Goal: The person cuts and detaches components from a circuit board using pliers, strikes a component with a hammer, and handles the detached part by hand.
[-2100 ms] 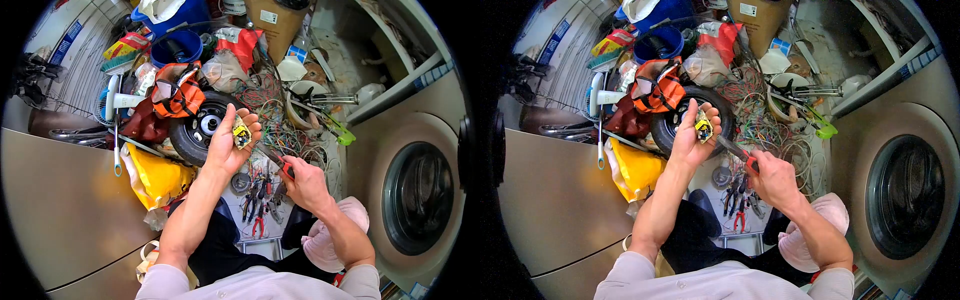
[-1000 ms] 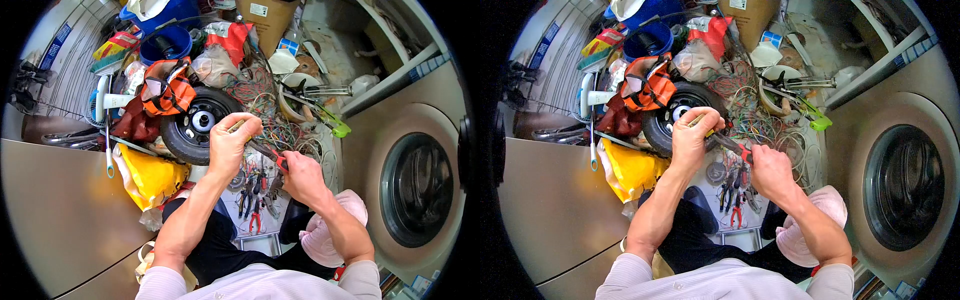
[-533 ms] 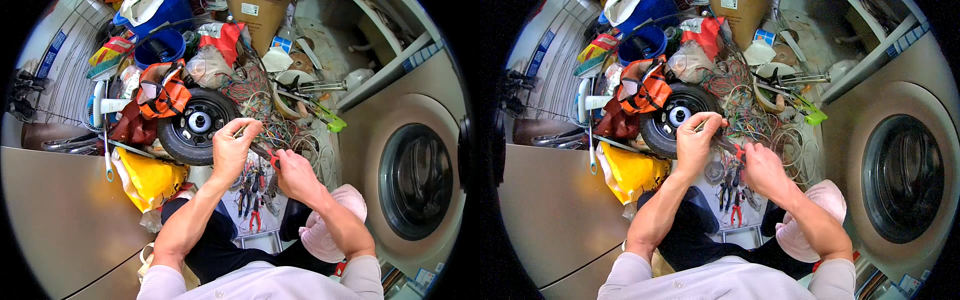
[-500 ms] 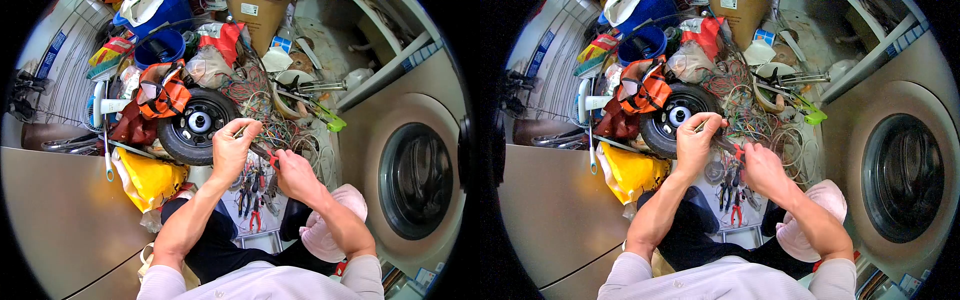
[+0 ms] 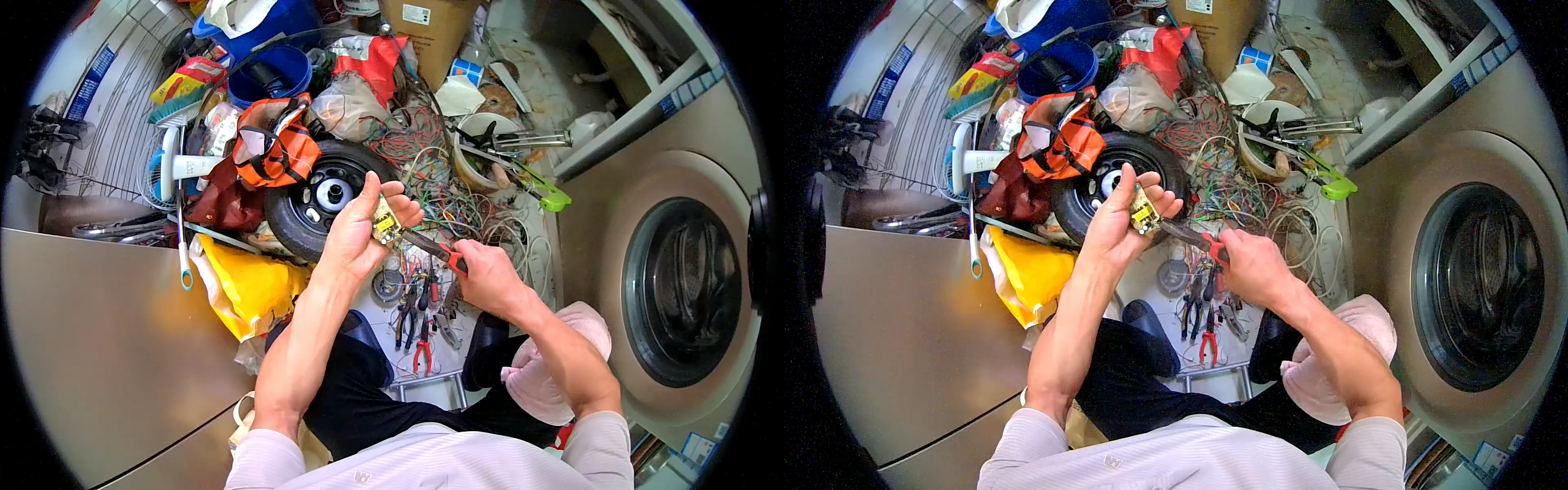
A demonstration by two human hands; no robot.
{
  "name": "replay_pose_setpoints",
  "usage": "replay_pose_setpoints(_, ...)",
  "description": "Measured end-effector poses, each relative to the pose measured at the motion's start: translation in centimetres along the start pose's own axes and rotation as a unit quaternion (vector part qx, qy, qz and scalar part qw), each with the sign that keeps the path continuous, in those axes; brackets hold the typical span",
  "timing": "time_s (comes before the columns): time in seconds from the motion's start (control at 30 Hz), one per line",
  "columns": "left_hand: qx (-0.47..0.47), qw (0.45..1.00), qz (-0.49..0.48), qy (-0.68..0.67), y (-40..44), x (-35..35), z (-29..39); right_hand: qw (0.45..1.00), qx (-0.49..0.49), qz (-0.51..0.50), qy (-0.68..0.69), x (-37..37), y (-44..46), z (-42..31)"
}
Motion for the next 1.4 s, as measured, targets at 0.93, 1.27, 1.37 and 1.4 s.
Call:
replay_pose_setpoints(0.93, 0.159, 0.981, 0.096, 0.047, -0.7, -0.8, 3.2, 0.995, -0.032, 0.086, -0.032, -1.1, 1.4, -2.4)
replay_pose_setpoints(1.27, 0.217, 0.970, 0.097, 0.058, -1.3, -0.3, 3.9, 0.953, -0.049, 0.212, -0.211, -3.8, 1.1, -4.0)
replay_pose_setpoints(1.37, 0.213, 0.968, 0.076, 0.105, -1.3, 0.3, 3.8, 0.942, -0.044, 0.200, -0.264, -4.3, 1.3, -5.1)
replay_pose_setpoints(1.4, 0.214, 0.967, 0.075, 0.118, -1.2, 0.3, 3.7, 0.943, -0.042, 0.200, -0.263, -4.2, 1.2, -5.1)
Point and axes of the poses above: each hand's wrist, its own y-axis towards the middle knuckle, its own x-axis out of the palm, z = x × y, the point moved 10 cm from there along y, towards the middle knuckle, and after that the axes turned 8 degrees about -y, right-handed, at the moved point
